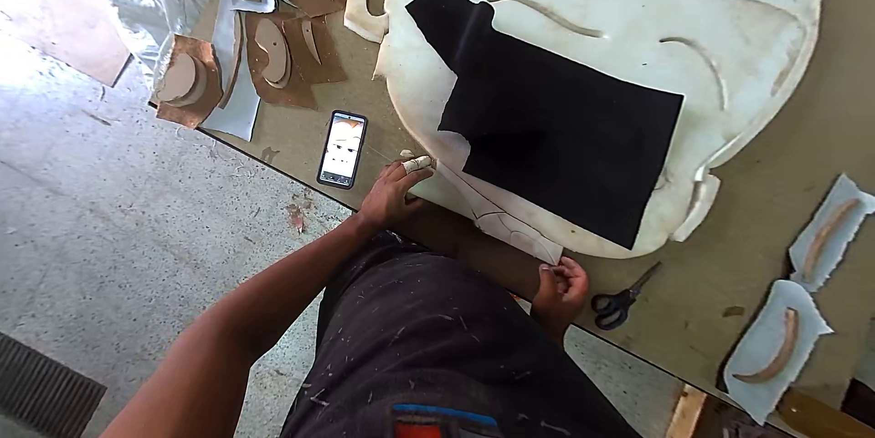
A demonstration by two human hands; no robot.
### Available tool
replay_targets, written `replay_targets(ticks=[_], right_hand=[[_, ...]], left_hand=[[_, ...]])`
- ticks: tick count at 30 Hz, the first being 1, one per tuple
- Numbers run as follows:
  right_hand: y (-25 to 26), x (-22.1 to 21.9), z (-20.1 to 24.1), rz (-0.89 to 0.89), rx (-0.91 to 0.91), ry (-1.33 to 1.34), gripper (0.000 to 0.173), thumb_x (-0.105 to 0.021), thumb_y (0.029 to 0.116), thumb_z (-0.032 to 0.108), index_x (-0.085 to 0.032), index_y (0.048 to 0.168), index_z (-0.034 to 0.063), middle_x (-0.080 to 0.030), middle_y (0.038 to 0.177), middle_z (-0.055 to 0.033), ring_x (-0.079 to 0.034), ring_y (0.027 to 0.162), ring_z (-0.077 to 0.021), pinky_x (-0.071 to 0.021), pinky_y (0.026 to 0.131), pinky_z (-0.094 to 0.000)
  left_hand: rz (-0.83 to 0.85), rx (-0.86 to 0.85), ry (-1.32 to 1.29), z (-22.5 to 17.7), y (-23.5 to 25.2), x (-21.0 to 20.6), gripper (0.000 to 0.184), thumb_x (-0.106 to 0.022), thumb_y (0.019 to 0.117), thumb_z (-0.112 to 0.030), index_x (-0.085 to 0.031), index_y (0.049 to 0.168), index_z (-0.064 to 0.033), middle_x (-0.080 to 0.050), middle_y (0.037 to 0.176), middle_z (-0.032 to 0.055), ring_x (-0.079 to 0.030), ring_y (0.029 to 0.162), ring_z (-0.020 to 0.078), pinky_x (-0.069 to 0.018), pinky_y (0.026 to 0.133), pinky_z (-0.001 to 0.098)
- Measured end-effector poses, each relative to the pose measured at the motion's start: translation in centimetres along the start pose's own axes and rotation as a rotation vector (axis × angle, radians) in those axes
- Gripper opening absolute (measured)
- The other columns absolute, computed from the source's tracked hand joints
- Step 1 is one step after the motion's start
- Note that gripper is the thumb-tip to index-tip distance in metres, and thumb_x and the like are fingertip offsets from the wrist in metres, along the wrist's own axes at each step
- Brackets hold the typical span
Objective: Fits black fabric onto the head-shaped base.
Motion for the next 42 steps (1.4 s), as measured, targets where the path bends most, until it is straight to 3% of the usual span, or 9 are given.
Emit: replay_targets(ticks=[5,10,14,16,21,28,33,38,42], right_hand=[[2.0,1.5,-1.1,-0.086,-0.115,0.089,0.047,-0.062,0.0985,0.020,-0.051,0.137,-0.0040,-0.061,0.102,-0.0120,-0.061,0.070,-0.0128,-0.0549,0.057,-0.0292],[5.0,3.3,-0.6,-0.138,-0.275,0.100,0.048,-0.061,0.1011,0.026,-0.048,0.141,0.0029,-0.062,0.108,-0.0118,-0.063,0.075,-0.0163,-0.0549,0.060,-0.0343],[6.6,4.1,0.1,-0.090,-0.473,0.070,0.054,-0.062,0.1010,0.037,-0.046,0.145,0.0099,-0.062,0.113,-0.0137,-0.062,0.075,-0.0191,-0.0526,0.061,-0.0369],[7.1,4.3,0.1,-0.066,-0.511,0.047,0.055,-0.065,0.0994,0.037,-0.046,0.144,0.0098,-0.063,0.108,-0.0134,-0.061,0.072,-0.0190,-0.0517,0.058,-0.0361],[7.8,4.6,-0.6,-0.060,-0.489,-0.015,0.041,-0.072,0.0957,0.033,-0.063,0.126,0.0064,-0.067,0.097,-0.0114,-0.060,0.065,-0.0185,-0.0500,0.055,-0.0361],[9.0,5.9,-3.0,-0.127,-0.433,-0.097,0.066,-0.077,0.0898,0.035,-0.051,0.143,0.0054,-0.065,0.116,-0.0227,-0.065,0.095,-0.0350,-0.0545,0.081,-0.0564],[10.7,6.6,-3.7,-0.096,-0.389,-0.215,0.048,-0.079,0.0877,0.032,-0.065,0.125,0.0051,-0.067,0.109,-0.0187,-0.063,0.100,-0.0347,-0.0509,0.087,-0.0592],[11.9,6.6,-3.8,-0.025,-0.357,-0.186,0.024,-0.076,0.0907,0.026,-0.074,0.103,0.0059,-0.071,0.098,-0.0142,-0.066,0.092,-0.0293,-0.0515,0.083,-0.0576],[12.0,7.1,-4.2,-0.059,-0.314,-0.237,0.044,-0.079,0.0870,0.034,-0.068,0.120,0.0062,-0.068,0.107,-0.0171,-0.064,0.100,-0.0338,-0.0511,0.088,-0.0603]], left_hand=[[0.011,-0.048,-0.097,-0.4,-0.4,0.9,0.064,-0.080,0.0821,-0.045,-0.063,0.139,-0.0214,-0.058,0.145,0.0067,-0.047,0.141,0.0234,-0.0402,0.118,0.0447],[-0.215,-0.123,-0.196,-2.3,0.1,3.9,0.031,-0.071,0.0906,-0.017,-0.073,0.121,-0.0117,-0.068,0.131,0.0082,-0.056,0.133,0.0264,-0.0447,0.115,0.0462],[-0.157,0.187,-0.282,-3.7,2.4,6.3,0.035,-0.067,0.0974,-0.019,-0.067,0.133,-0.0146,-0.076,0.111,-0.0010,-0.072,0.092,0.0085,-0.0622,0.081,0.0358],[-0.083,0.430,-0.351,-2.9,4.1,6.2,0.040,-0.064,0.1002,-0.030,-0.063,0.139,-0.0185,-0.070,0.085,0.0051,-0.061,0.061,0.0165,-0.0550,0.060,0.0417],[0.143,0.718,-0.572,-0.6,8.3,4.0,0.042,-0.058,0.1044,-0.043,-0.067,0.132,-0.0117,-0.075,0.090,0.0109,-0.072,0.065,0.0202,-0.0626,0.062,0.0386],[0.193,0.774,-0.496,0.7,12.0,2.2,0.043,-0.059,0.1026,-0.047,-0.074,0.107,-0.0074,-0.075,0.080,0.0100,-0.071,0.060,0.0194,-0.0619,0.058,0.0370],[0.260,0.865,-0.477,0.7,13.5,1.9,0.045,-0.063,0.0997,-0.049,-0.072,0.109,-0.0060,-0.075,0.081,0.0098,-0.068,0.057,0.0152,-0.0562,0.053,0.0299],[0.440,0.859,-0.339,0.6,16.3,2.3,0.044,-0.070,0.0963,-0.044,-0.070,0.114,-0.0031,-0.076,0.087,0.0118,-0.072,0.066,0.0184,-0.0610,0.064,0.0338],[0.521,0.848,-0.268,0.6,17.9,2.8,0.045,-0.071,0.0952,-0.045,-0.069,0.116,-0.0047,-0.074,0.085,0.0118,-0.069,0.059,0.0168,-0.0582,0.056,0.0298]])
Point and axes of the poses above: each hand's wrist, its own y-axis towards the middle knuckle, its own x-axis out of the back of the hand, z = x × y, the point moved 6 cm from there along y, towards the middle knuckle
